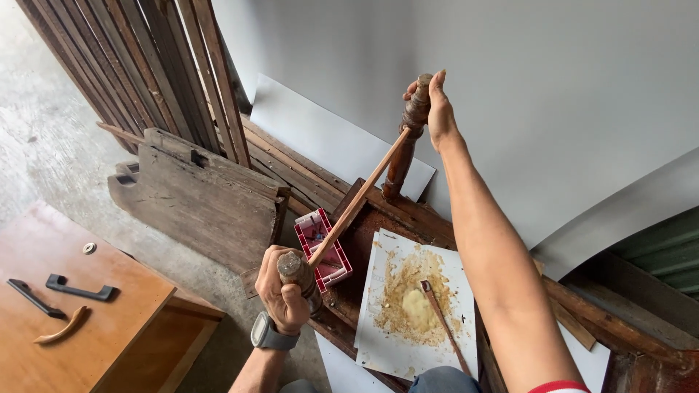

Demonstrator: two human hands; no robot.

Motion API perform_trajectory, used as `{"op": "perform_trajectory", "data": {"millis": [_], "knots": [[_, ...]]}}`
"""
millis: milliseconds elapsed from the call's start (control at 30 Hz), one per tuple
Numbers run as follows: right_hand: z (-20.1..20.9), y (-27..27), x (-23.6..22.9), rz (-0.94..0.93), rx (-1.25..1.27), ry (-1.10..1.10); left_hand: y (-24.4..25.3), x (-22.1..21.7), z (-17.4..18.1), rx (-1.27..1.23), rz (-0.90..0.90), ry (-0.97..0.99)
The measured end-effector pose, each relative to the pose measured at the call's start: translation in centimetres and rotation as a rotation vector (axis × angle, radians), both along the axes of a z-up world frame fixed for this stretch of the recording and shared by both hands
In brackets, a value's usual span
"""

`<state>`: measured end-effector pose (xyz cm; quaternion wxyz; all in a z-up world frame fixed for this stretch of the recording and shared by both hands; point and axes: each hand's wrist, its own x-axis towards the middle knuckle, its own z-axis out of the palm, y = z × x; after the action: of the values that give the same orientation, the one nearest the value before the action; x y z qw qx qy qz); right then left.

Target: Mixing adhesive on a palette and applying it to a wooden chair leg for repair in a workshop.

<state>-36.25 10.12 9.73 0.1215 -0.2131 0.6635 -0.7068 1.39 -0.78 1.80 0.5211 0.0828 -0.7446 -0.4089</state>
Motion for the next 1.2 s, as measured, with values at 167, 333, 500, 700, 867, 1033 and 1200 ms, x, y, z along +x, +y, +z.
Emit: {"op": "perform_trajectory", "data": {"millis": [167,333,500,700,867,1033,1200], "knots": [[0.3,0.2,0.1,-0.018,0.037,0.017,-0.4,0.1,0.8,0.122,-0.115,0.01],[-0.2,0.1,0.3,-0.034,0.039,0.023,-0.1,-0.1,1.3,0.362,-0.226,0.102],[-0.5,-0.5,1.0,-0.101,-0.017,-0.027,-0.4,-0.1,2.1,0.329,-0.33,0.08],[-0.3,-0.8,1.6,-0.136,0.026,0.036,-0.5,0.0,3.1,0.371,-0.354,-0.009],[-2.3,-0.9,-0.7,-0.078,-0.126,-0.037,-0.9,0.3,3.2,0.381,-0.34,-0.097],[-4.7,-0.8,-3.3,0.048,-0.08,-0.005,-1.3,0.9,2.3,0.404,-0.17,-0.252],[-3.6,1.3,-3.7,-0.092,0.238,0.004,-0.5,0.6,1.8,0.462,-0.269,0.111]]}}
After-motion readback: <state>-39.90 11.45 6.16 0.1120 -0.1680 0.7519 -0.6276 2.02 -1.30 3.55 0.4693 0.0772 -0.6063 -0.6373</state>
